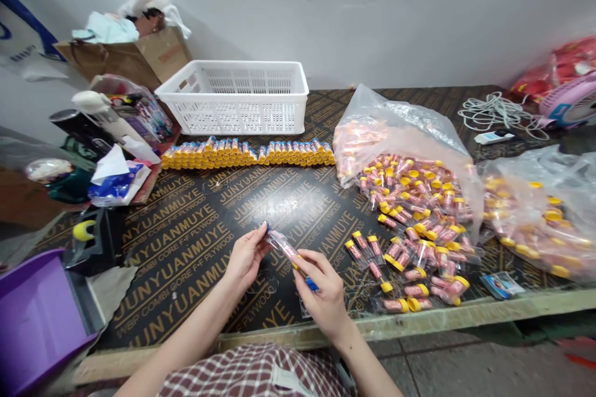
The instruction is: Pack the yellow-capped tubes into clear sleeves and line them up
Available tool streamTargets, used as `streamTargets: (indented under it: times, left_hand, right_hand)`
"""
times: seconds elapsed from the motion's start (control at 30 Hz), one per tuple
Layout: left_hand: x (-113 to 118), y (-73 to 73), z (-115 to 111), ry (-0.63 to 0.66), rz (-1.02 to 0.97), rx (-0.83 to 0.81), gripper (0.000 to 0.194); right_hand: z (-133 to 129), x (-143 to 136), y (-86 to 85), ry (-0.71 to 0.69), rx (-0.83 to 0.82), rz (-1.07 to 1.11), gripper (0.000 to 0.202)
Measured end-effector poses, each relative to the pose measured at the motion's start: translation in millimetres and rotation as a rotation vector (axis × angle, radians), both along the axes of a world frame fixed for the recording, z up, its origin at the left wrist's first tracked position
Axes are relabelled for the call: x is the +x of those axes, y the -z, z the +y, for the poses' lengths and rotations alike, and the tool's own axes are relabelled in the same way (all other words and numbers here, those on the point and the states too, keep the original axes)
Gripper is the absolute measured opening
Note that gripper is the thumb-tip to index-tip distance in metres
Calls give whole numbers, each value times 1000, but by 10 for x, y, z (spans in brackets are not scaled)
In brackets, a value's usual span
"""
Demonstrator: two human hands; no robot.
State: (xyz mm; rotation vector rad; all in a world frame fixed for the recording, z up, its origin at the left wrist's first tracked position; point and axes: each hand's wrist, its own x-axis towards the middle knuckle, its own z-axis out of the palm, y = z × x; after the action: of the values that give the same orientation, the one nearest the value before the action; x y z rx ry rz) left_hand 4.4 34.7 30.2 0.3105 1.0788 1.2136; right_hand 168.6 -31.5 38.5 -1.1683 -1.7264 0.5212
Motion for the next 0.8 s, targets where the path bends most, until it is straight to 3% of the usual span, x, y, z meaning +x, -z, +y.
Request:
streamTargets:
  times: [0.27,0.43,0.6,0.8]
  left_hand:
    - [34,-152,-92,237,6,96,39]
    - [76,-235,-194,450,46,88,33]
    - [125,-268,-258,512,43,80,35]
    - [145,-302,-298,519,21,65,36]
  right_hand:
    - [82,56,118,-74,-43,-22,48]
    - [146,85,95,-82,-34,-38,77]
    - [162,105,55,-287,-122,74,87]
    - [139,92,61,-322,-153,159,80]
